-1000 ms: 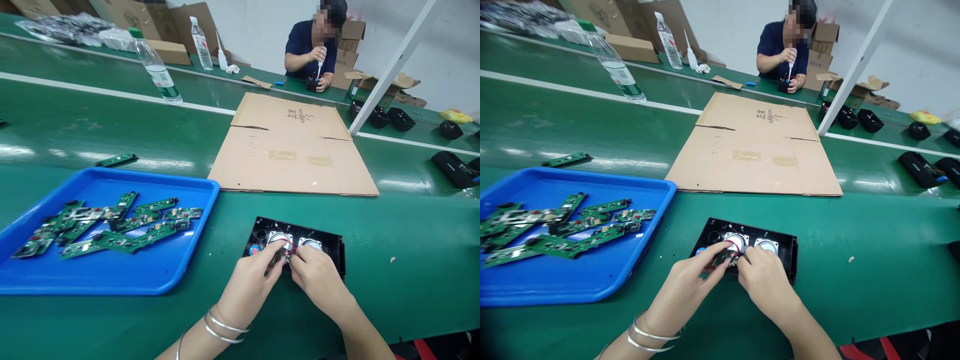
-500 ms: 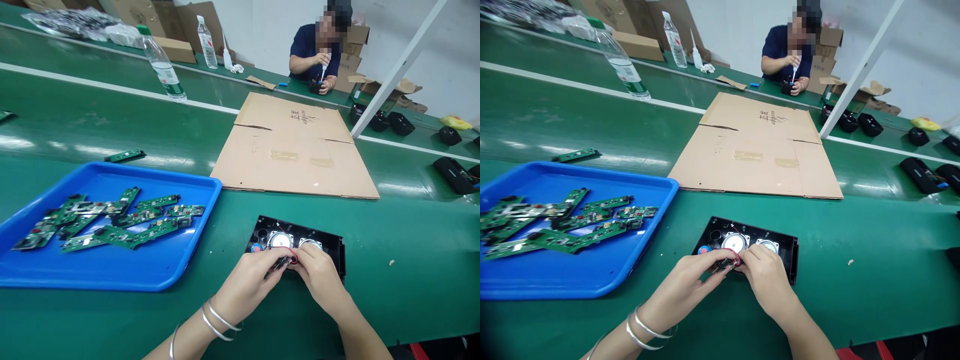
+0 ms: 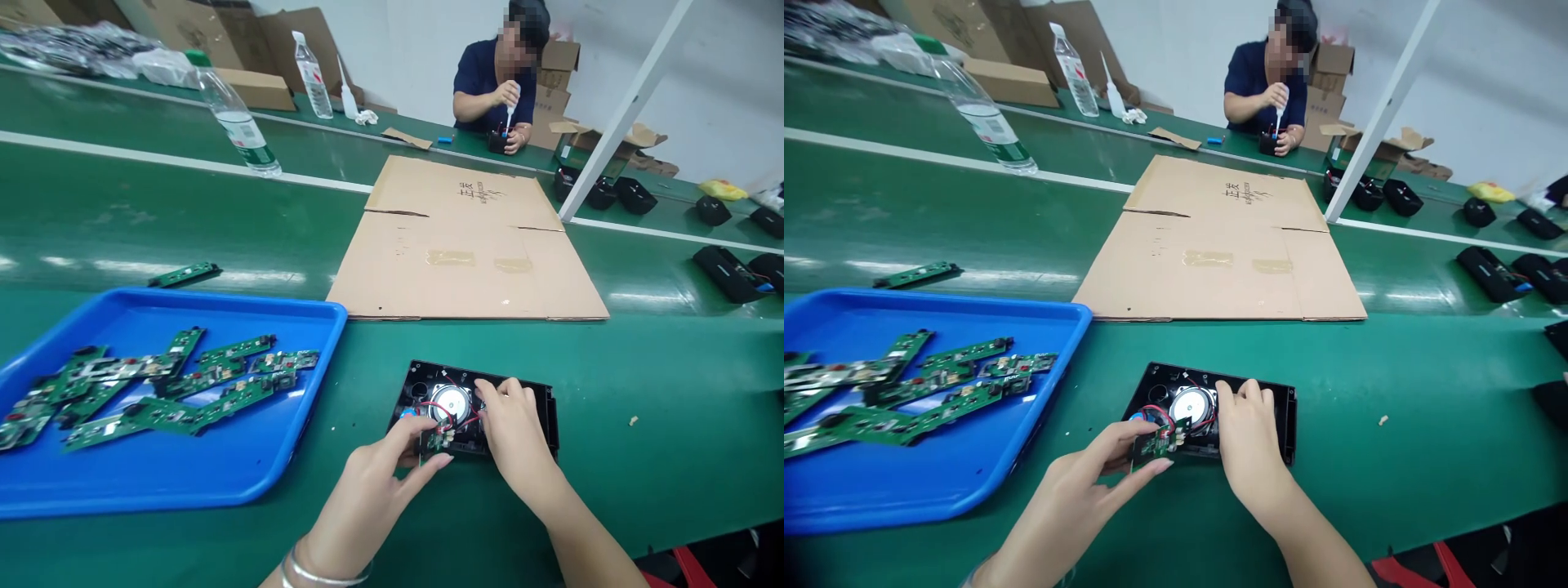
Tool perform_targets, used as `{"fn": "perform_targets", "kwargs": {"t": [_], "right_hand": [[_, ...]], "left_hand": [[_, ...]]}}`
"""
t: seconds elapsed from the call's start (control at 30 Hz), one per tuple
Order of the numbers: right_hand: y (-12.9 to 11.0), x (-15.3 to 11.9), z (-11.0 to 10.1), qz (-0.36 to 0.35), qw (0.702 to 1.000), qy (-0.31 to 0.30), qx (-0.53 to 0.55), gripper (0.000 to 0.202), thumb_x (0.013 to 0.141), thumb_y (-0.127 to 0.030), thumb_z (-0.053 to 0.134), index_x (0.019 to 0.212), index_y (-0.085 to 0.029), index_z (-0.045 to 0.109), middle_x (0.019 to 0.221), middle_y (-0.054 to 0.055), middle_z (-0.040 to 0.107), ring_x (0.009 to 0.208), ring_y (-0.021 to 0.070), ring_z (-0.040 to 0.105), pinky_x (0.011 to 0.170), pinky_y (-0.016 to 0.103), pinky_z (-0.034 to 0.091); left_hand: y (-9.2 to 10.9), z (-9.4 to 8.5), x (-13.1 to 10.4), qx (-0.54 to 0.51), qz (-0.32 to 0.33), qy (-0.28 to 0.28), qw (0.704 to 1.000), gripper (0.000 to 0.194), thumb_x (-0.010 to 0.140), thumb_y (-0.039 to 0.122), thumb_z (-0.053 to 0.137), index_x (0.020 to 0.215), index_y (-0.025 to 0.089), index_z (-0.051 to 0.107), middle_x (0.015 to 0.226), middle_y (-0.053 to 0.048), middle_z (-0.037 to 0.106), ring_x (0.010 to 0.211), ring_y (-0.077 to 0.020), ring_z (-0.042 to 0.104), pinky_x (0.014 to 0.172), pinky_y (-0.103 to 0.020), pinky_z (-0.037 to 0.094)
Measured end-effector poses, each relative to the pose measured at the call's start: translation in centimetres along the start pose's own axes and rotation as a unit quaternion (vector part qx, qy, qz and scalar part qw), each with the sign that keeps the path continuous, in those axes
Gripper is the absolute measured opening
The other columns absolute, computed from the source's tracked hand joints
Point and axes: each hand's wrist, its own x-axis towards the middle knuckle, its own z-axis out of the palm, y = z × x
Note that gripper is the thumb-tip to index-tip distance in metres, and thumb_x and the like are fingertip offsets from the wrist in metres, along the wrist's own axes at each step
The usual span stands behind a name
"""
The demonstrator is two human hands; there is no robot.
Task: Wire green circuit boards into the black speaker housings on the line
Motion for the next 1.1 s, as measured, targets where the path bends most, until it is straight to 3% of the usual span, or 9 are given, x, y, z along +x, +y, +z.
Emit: {"fn": "perform_targets", "kwargs": {"t": [0.17,0.37,0.5,0.6,0.87,1.1], "right_hand": [[-0.2,0.3,0.1,0.022,0.999,-0.004,0.030,0.031,0.071,0.004,0.056,0.093,-0.018,0.060,0.072,0.006,0.060,0.070,0.0216,0.050,0.057,0.030,0.039],[0.7,0.0,-0.5,0.086,0.969,0.009,0.231,0.018,0.081,-0.006,0.053,0.090,-0.017,0.064,0.081,0.006,0.063,0.074,0.0178,0.061,0.062,0.028,0.050],[1.1,-0.3,-1.6,0.046,0.938,0.022,0.343,0.018,0.084,-0.009,0.052,0.082,-0.019,0.066,0.077,0.002,0.065,0.070,0.0153,0.061,0.059,0.025,0.049],[1.0,-0.4,-2.2,-0.011,0.923,0.024,0.383,0.018,0.084,-0.009,0.054,0.081,-0.020,0.068,0.079,0.001,0.067,0.074,0.0148,0.061,0.066,0.026,0.050],[0.5,-0.9,-1.2,-0.102,0.960,0.070,0.251,0.019,0.089,-0.015,0.049,0.079,-0.017,0.065,0.073,0.004,0.059,0.068,0.0140,0.053,0.060,0.026,0.046],[0.3,-1.1,-0.9,-0.128,0.970,0.076,0.190,0.024,0.090,-0.012,0.044,0.075,-0.015,0.062,0.071,0.003,0.056,0.065,0.0130,0.047,0.058,0.024,0.040]], "left_hand": [[0.3,0.0,-0.3,-0.004,-0.016,0.006,1.000,0.027,0.083,0.049,0.051,0.094,0.025,0.056,0.063,0.004,0.067,0.046,-0.0122,0.063,0.040,-0.016,0.049],[0.7,0.0,-0.1,0.008,-0.045,0.028,0.999,0.031,0.081,0.050,0.051,0.092,0.022,0.058,0.059,0.003,0.064,0.044,-0.0120,0.060,0.041,-0.018,0.050],[1.4,0.2,0.8,-0.015,-0.077,0.002,0.997,0.024,0.081,0.043,0.053,0.093,0.022,0.057,0.066,0.002,0.069,0.053,-0.0145,0.066,0.049,-0.021,0.055],[2.1,0.5,1.6,-0.062,-0.119,-0.023,0.991,0.021,0.083,0.035,0.052,0.100,0.023,0.054,0.082,-0.001,0.073,0.068,-0.0170,0.071,0.061,-0.024,0.058],[2.6,0.8,2.2,-0.131,-0.194,-0.031,0.972,0.022,0.082,0.032,0.053,0.102,0.021,0.052,0.083,-0.002,0.073,0.068,-0.0196,0.071,0.064,-0.030,0.061],[2.9,0.6,2.5,-0.159,-0.205,-0.039,0.965,0.025,0.080,0.035,0.055,0.100,0.020,0.053,0.078,-0.002,0.073,0.068,-0.0202,0.071,0.064,-0.030,0.061]]}}
